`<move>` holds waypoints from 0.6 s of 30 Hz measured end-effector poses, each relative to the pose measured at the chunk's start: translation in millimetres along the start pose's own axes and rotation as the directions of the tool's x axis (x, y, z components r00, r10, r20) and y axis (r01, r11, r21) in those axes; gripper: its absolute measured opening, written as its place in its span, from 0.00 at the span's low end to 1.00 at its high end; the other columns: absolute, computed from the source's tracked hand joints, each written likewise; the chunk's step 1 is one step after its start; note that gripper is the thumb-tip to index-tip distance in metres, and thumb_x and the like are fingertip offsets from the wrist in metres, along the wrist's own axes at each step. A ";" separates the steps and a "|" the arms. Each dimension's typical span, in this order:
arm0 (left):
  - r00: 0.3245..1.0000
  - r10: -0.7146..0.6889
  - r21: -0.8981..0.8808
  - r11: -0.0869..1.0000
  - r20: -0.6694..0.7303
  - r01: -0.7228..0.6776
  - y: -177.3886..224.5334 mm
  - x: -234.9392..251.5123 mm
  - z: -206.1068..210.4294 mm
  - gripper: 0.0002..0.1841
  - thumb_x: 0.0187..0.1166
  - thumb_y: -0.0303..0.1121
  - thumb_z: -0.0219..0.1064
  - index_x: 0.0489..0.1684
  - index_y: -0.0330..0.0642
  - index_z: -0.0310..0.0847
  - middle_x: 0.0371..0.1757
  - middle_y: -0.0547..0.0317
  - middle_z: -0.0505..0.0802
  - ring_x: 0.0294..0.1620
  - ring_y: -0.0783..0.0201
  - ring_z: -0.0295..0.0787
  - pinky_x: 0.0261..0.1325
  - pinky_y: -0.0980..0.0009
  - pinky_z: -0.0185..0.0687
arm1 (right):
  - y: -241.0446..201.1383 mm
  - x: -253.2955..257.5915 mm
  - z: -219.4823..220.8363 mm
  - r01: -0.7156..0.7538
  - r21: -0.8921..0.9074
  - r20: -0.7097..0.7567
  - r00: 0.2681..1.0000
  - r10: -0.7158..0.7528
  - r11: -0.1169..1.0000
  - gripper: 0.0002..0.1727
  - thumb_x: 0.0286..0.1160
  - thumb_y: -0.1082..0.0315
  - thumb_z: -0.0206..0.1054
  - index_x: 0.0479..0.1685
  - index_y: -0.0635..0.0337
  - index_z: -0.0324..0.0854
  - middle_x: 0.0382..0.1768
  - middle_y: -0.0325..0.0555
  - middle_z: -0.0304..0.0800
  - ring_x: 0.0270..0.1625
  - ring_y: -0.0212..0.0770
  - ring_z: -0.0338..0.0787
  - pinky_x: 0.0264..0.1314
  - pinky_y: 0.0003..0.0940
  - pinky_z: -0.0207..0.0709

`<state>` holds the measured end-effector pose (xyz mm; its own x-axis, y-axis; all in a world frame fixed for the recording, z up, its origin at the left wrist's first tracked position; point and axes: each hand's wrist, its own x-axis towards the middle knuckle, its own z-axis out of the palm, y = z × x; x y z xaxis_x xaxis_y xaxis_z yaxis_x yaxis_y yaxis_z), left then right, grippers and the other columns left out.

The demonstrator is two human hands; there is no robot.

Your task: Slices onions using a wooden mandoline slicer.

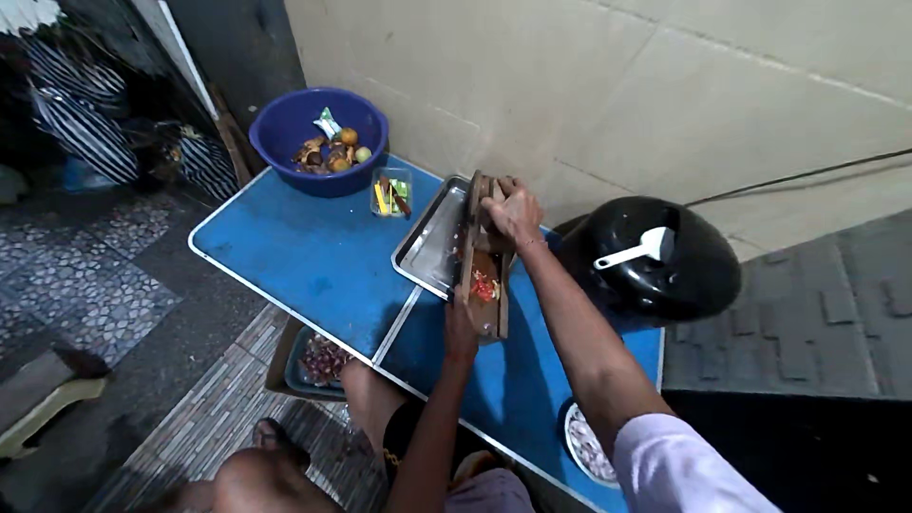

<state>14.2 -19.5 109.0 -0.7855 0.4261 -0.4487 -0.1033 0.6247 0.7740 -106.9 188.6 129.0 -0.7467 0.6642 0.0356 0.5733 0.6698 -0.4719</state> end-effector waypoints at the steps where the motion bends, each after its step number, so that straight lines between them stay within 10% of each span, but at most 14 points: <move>1: 0.976 0.161 -0.046 0.985 -0.144 -0.169 -36.6 27.0 33.2 0.27 0.90 0.26 0.51 0.88 0.28 0.58 0.76 0.24 0.78 0.74 0.36 0.80 0.77 0.50 0.76 | 3.2 -7.6 -1.2 0.012 0.003 0.005 1.000 -0.012 1.000 0.38 0.69 0.41 0.73 0.83 0.41 0.76 0.83 0.52 0.73 0.70 0.66 0.84 0.65 0.74 0.75; 7: 0.967 0.184 -0.042 0.980 -0.178 -0.194 -58.5 58.1 57.0 0.27 0.90 0.28 0.52 0.90 0.34 0.59 0.76 0.28 0.79 0.72 0.39 0.82 0.75 0.51 0.78 | 17.2 -75.9 2.1 0.126 0.014 -0.068 0.990 -0.125 0.992 0.40 0.70 0.44 0.74 0.83 0.50 0.75 0.83 0.60 0.72 0.57 0.70 0.88 0.48 0.75 0.77; 13: 0.969 0.185 -0.067 0.978 -0.162 -0.197 -60.6 67.1 58.9 0.29 0.90 0.27 0.51 0.92 0.35 0.54 0.77 0.26 0.77 0.74 0.37 0.81 0.76 0.49 0.78 | -0.3 3.2 4.4 0.047 -0.068 -0.070 0.996 -0.052 0.997 0.36 0.69 0.40 0.68 0.79 0.43 0.79 0.79 0.56 0.77 0.66 0.66 0.86 0.59 0.72 0.77; 18: 0.956 0.209 -0.044 0.974 -0.207 -0.223 -64.0 66.0 61.8 0.28 0.91 0.28 0.50 0.91 0.36 0.57 0.75 0.28 0.80 0.71 0.38 0.83 0.74 0.50 0.79 | 8.2 -33.9 -1.3 0.114 0.045 -0.044 0.993 -0.112 0.993 0.39 0.69 0.45 0.75 0.83 0.48 0.76 0.83 0.57 0.72 0.67 0.69 0.85 0.59 0.76 0.75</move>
<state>6.6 9.1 2.3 -0.8985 0.4027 -0.1746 0.0473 0.4844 0.8736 -76.5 172.0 125.1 -0.7907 0.5990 0.1266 0.4690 0.7255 -0.5036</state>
